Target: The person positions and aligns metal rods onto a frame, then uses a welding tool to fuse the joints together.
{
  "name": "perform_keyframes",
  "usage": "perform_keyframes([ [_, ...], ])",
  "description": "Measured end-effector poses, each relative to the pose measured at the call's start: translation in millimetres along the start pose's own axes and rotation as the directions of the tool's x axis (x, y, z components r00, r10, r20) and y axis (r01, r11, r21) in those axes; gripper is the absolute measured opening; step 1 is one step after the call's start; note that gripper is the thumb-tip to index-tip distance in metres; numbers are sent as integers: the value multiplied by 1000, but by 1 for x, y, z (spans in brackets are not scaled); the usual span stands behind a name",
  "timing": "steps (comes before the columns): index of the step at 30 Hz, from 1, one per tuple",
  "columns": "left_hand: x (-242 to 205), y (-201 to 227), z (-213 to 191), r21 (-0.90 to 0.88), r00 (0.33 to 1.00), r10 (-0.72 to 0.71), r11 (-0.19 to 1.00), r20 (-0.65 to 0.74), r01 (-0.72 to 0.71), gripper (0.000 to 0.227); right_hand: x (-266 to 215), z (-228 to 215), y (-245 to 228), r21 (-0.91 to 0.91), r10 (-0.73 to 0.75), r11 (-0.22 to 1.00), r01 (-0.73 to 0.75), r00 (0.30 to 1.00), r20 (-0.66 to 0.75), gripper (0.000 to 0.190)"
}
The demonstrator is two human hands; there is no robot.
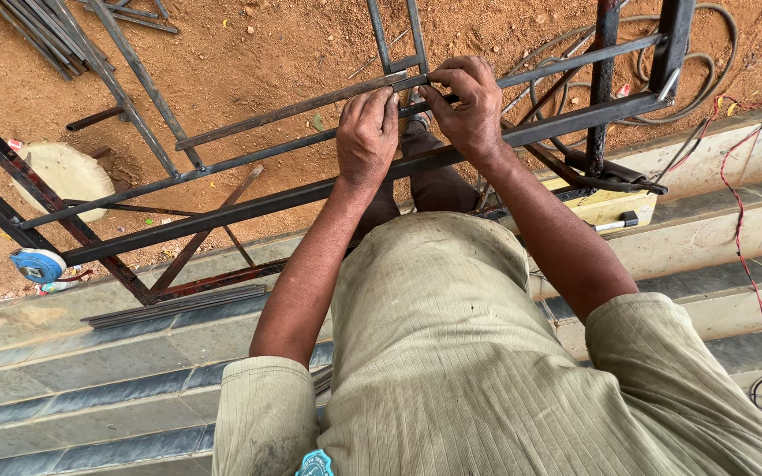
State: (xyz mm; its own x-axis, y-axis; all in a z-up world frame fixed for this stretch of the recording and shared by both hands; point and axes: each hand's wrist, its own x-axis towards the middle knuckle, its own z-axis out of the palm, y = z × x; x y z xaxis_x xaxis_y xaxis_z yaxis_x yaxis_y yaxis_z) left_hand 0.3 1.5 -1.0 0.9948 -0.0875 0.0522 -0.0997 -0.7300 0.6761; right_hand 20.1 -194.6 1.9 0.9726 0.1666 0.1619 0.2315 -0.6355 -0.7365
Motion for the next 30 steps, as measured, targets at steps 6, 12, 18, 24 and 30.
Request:
perform_keyframes([
  [6, 1, 0, 0, 0, 1000, 5, 1000, 0, -5, 19, -1, 2, 3, -1, -15, 1000, 15, 1000, -6, 21],
  [12, 1, -1, 1, -2, 1000, -1, 1000, 3, 1, 19, 0, 1, 4, -6, -11, 1000, 11, 1000, 1, 20],
  [18, 1, 1, -2, -18, 1000, 5, 1000, -3, -5, 18, 0, 0, 1, 1, -8, 1000, 8, 1000, -6, 20],
  [24, 1, 2, -3, -29, 1000, -4, 1000, 2, 4, 18, 1, 1, 1, -9, -6, 1000, 6, 1000, -6, 20],
  [30, 0, -1, -2, -46, 1000, -5, 999, 6, 5, 18, 1, 0, -1, -16, 7, 1000, -7, 1000, 3, 21],
])
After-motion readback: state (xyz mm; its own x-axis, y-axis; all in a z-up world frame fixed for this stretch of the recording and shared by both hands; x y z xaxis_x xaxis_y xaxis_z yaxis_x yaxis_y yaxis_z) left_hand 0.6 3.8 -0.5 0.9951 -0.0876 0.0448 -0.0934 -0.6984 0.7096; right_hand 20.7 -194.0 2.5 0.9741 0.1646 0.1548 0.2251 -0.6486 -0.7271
